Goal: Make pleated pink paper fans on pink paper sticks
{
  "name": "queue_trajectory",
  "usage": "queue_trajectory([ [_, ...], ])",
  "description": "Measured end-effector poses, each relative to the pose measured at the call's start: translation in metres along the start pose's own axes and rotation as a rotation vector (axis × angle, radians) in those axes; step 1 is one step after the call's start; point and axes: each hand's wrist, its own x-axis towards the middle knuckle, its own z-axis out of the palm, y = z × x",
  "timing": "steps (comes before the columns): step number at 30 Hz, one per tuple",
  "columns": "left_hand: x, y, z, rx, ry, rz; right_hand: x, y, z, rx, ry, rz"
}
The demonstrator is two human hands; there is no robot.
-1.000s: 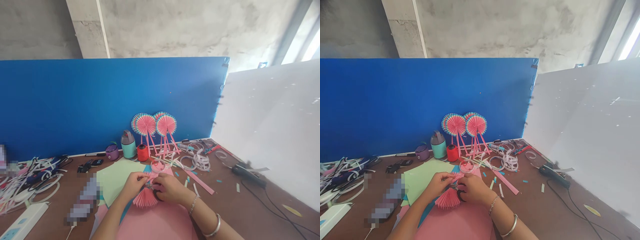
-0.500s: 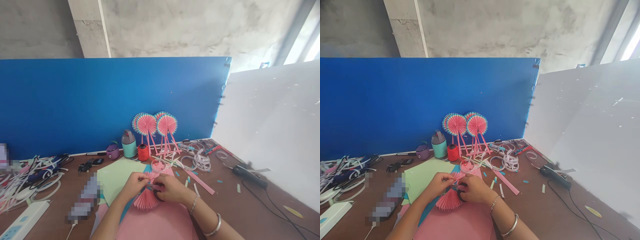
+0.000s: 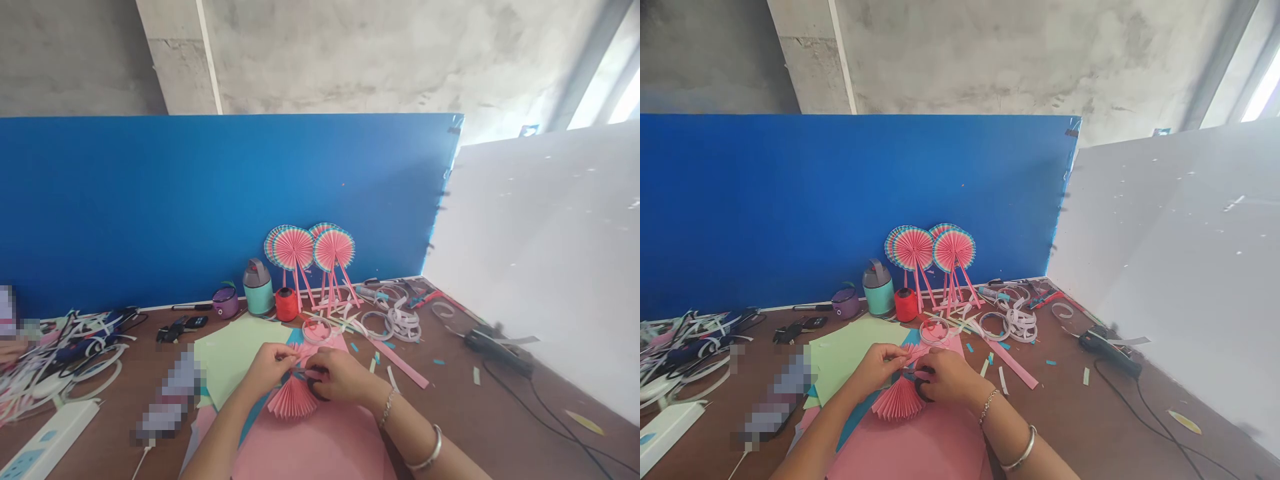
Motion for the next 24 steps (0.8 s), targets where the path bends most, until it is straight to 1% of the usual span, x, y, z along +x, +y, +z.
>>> queue_trajectory([
  [4,-0.0002,0.002,0.0004,-0.006,0.001,0.001,0.0007,0.005,0.005,-0.006,0.01,-0.003],
  [8,-0.0006,0.0022,0.0018,-0.008,-0.005,-0.004,-0.0005,0.0038,0.0076,0.034,0.045,-0.005],
  [12,-0.0012,0.002,0.0019,-0.016,-0.017,-0.009,-0.001,0.0018,0.0066,0.04,0.034,0.006],
  [18,-0.0009,0.0021,0.0003,-0.021,-0.016,-0.008,0.0002,0.0045,0.0064,-0.01,0.0,-0.001],
  [24,-0.0013,0.0007,0.0012,-0.013,-0.03,-0.014,0.0002,0.0034,0.0084,0.028,0.033,-0.001],
])
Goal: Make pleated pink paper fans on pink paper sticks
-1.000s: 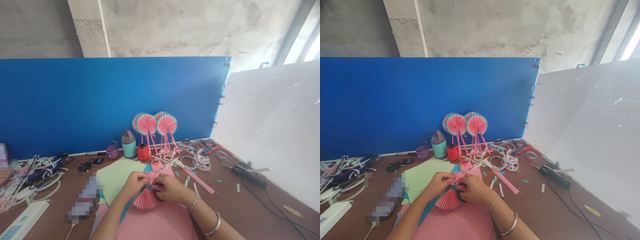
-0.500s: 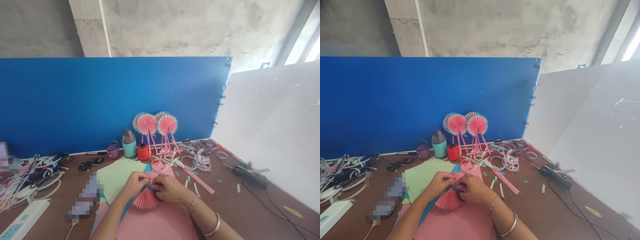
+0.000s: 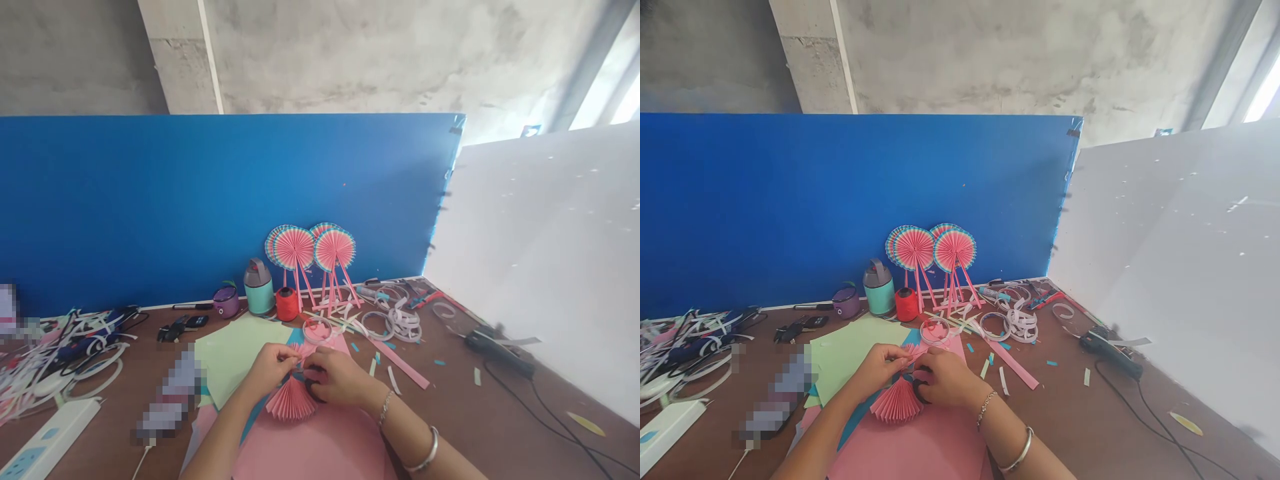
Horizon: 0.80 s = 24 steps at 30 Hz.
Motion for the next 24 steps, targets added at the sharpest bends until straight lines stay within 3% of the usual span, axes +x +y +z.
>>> queue_trajectory([
  [24,0.0003,-0.0003,-0.0007,-0.019,-0.009,0.02,0.0005,0.0033,-0.0001,-0.047,-0.027,-0.001],
])
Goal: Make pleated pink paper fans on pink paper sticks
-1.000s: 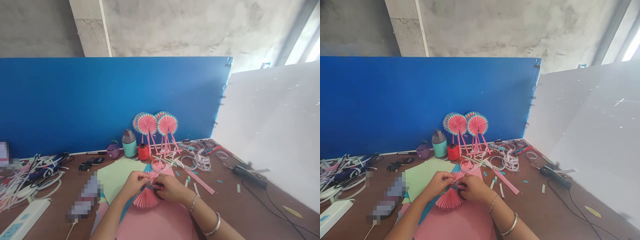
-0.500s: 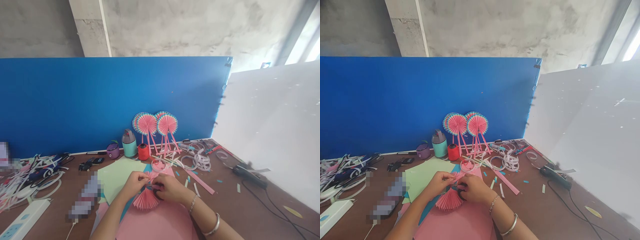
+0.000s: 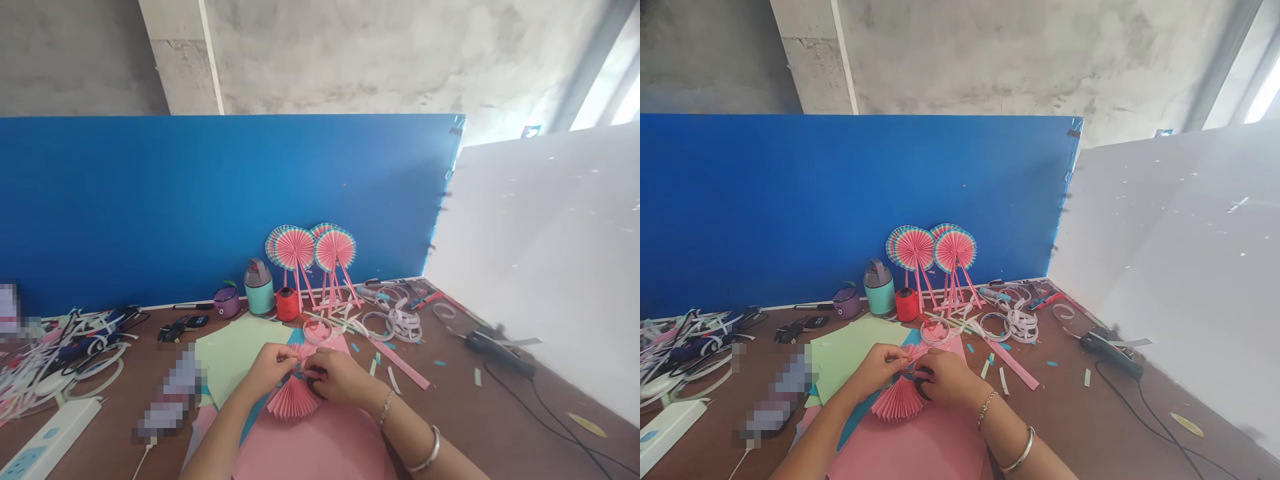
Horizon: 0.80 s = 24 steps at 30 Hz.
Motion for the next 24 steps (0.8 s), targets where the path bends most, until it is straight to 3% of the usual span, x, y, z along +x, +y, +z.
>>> queue_trajectory([
  [19,0.0007,-0.003,-0.0049,-0.05,-0.002,-0.033,-0.0004,-0.003,-0.004,0.033,0.002,-0.025],
  [24,0.0012,-0.005,-0.0058,-0.099,0.037,-0.051,-0.0011,0.0009,-0.007,0.041,-0.05,-0.009],
])
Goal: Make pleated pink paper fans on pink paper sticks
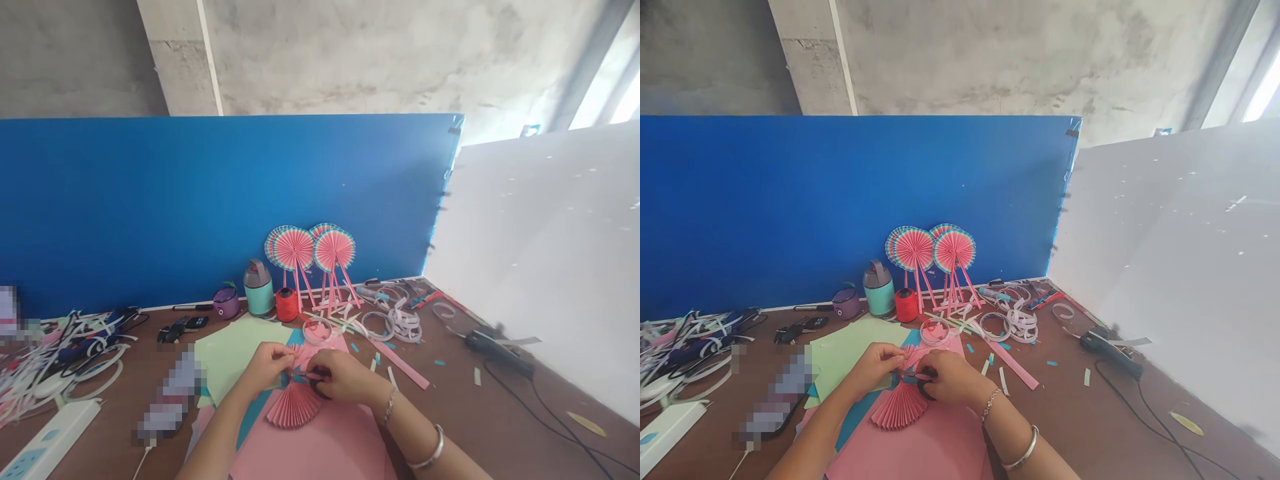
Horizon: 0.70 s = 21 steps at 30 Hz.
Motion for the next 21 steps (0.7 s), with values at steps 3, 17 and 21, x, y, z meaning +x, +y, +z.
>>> queue_trajectory([
  [3,0.002,-0.003,-0.003,-0.032,0.043,-0.004,-0.002,0.01,-0.003,0.011,-0.025,0.04],
  [17,0.015,-0.023,-0.015,0.111,0.38,0.16,-0.014,0.06,-0.037,0.294,-0.039,0.198],
  [21,0.013,-0.026,-0.022,0.336,0.54,-0.009,-0.011,0.069,-0.037,0.317,0.083,0.232],
])
